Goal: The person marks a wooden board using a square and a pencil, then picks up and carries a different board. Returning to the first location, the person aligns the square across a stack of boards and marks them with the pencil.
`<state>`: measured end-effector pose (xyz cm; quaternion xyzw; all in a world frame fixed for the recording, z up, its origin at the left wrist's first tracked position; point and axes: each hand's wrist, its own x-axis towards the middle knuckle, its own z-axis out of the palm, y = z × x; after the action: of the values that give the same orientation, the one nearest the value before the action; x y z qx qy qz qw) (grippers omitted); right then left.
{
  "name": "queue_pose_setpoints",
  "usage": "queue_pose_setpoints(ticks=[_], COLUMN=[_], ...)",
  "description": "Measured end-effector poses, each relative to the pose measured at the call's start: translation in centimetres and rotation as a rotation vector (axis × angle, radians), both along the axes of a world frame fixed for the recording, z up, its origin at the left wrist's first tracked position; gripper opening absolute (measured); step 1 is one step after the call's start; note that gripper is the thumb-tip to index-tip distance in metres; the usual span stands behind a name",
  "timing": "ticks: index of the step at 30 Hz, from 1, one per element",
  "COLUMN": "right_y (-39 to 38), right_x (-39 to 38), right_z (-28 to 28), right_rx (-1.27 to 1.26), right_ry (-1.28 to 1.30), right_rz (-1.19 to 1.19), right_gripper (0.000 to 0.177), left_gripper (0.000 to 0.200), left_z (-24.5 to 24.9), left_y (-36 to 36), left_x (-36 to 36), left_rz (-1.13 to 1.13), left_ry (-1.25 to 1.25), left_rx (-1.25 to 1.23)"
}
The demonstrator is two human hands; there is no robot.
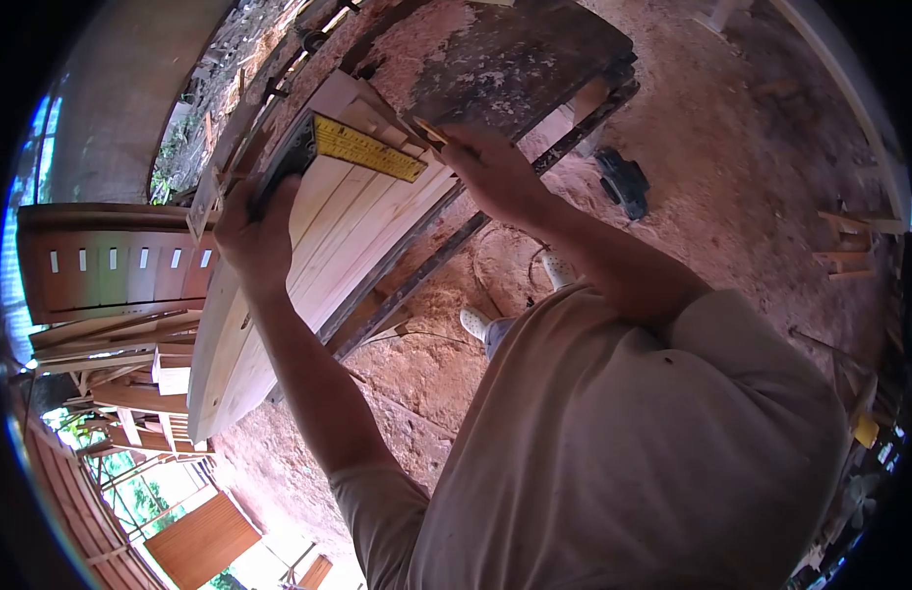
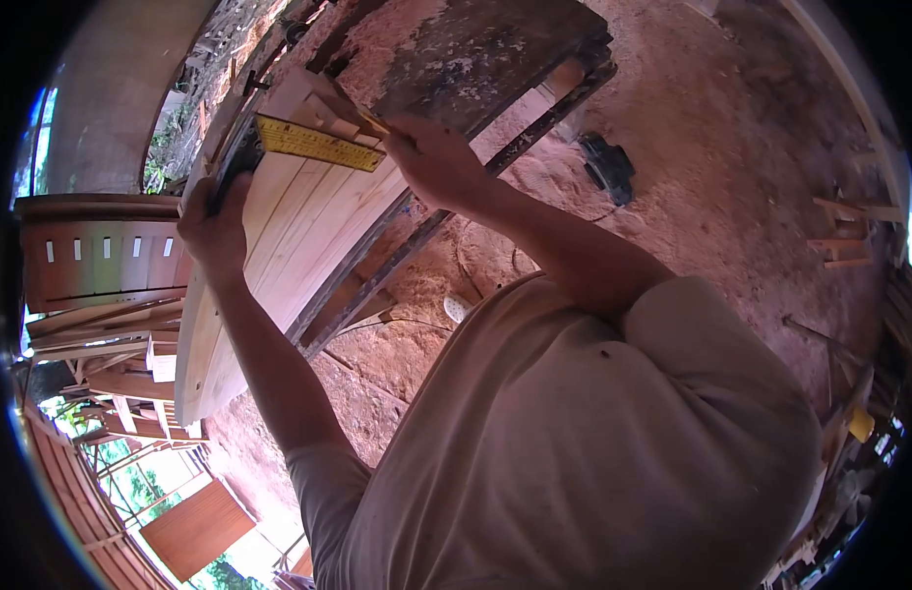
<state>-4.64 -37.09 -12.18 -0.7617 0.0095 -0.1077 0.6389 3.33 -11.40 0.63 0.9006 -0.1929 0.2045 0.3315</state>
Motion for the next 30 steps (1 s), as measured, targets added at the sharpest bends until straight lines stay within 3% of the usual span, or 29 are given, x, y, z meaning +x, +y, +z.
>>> queue_pose_setpoints(ticks=[2,6,18,30], right_y=[0.0,-0.4,0.1,-0.2], right_x=[-0.8,-1.3,-0.3,-0.3], right_z=[1.0,1.6,-0.7,-1.1], right_rx=[0.115,0.109,0.058,0.203], right_ry=[0.049,0.118,0.009,0.088], right_rz=[-0.032,-0.001,0.016,0.046], right_gripper=[0.035,0.034,0.029,0.034], left_gripper=[0.022,0.024,0.031,0.022], left_z=[-0.2,-0.3,0.0,-0.7], left_y=[-0.1,0.2,-0.3,0.0], left_x=[0.0,0.1,-0.3,0.5], left_rz=[-0.045,0.003,-0.035,-0.114], left_ry=[0.022,0.044,0.044,-0.021], left_rx=[-0.128,-0.089,-0.126,-0.106])
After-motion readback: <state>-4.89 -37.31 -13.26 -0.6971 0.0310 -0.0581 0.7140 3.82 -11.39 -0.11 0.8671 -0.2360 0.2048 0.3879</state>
